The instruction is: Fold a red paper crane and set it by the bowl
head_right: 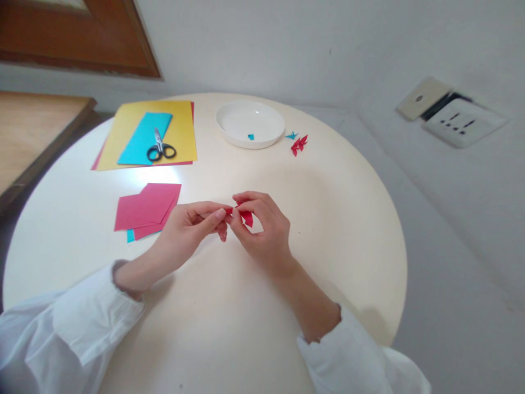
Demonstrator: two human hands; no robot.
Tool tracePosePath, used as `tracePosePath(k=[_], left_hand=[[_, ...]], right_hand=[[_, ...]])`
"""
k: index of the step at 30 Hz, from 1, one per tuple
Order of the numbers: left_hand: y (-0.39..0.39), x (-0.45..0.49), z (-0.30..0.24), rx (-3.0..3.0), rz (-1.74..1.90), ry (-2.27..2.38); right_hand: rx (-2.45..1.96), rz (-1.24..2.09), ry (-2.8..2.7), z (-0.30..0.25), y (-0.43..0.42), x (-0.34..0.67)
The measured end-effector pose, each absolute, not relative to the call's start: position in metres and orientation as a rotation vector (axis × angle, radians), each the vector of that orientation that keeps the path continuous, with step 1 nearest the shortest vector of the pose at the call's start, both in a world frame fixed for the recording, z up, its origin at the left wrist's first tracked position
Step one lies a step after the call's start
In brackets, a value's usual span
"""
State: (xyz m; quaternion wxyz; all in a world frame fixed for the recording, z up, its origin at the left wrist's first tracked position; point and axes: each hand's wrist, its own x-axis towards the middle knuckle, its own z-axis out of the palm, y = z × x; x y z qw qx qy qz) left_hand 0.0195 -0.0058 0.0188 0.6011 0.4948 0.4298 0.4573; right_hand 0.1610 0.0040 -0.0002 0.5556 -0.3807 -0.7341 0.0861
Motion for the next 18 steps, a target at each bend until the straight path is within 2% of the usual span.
tracePosePath(k=[18], left_hand=[[-0.0059, 0.0202, 0.0233, 1.157, 1.027, 1.09]], right_hand=[[-0.887, 0.23, -1.737, 0.0009, 0.0032, 0.1605]])
